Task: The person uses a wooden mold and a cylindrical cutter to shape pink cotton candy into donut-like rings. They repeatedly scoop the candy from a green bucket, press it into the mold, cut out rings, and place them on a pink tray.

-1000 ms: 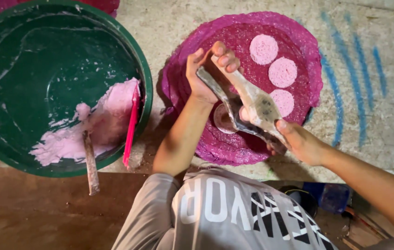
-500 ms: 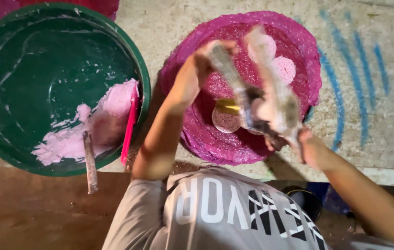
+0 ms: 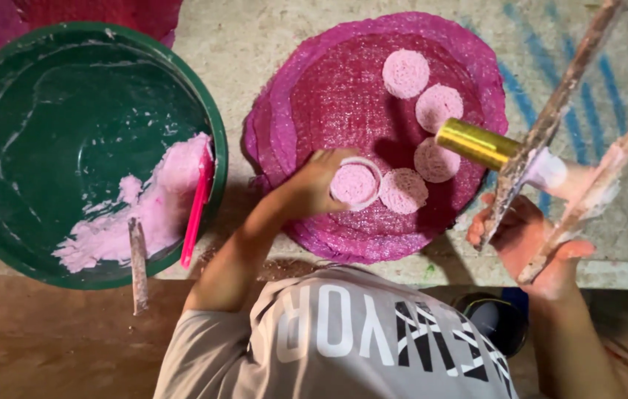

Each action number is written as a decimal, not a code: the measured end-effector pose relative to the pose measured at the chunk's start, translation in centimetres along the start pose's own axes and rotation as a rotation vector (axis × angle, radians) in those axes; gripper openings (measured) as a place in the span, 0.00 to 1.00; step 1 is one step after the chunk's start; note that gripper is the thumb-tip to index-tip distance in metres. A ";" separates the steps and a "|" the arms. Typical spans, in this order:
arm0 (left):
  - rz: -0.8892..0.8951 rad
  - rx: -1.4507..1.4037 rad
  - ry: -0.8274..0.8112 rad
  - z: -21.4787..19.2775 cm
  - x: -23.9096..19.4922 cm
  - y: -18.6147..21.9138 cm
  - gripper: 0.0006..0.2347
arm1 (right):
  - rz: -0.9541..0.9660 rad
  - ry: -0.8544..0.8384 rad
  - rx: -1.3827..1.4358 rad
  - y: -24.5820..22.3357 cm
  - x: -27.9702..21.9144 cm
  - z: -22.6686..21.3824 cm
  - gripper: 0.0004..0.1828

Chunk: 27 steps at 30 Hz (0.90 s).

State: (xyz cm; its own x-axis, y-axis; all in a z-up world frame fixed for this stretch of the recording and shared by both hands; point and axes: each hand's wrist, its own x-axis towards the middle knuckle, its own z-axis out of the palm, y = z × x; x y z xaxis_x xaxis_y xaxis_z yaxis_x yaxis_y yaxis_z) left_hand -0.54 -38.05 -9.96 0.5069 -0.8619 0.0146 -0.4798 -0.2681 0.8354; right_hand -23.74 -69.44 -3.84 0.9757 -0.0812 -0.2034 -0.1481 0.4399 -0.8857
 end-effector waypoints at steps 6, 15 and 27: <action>-0.089 0.056 -0.029 0.1 6.9 -1.1 0.45 | -0.022 0.077 0.023 0.7 -0.9 -0.9 0.72; -0.131 0.125 -0.104 0.7 9.9 -0.1 0.46 | 0.010 0.075 -0.143 0.8 -1.3 -1.9 0.74; 0.562 -1.982 0.076 1.5 14.3 1.3 0.24 | 0.833 -0.060 -0.630 -5.0 9.1 -0.3 0.43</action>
State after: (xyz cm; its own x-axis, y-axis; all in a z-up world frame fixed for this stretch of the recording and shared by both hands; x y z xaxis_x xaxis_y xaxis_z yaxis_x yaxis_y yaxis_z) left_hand 5.00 -51.34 -9.48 0.6593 -0.6367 0.4000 0.6736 0.7365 0.0620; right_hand -14.15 -72.70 -1.37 0.5299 0.0861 -0.8437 -0.8178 -0.2114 -0.5352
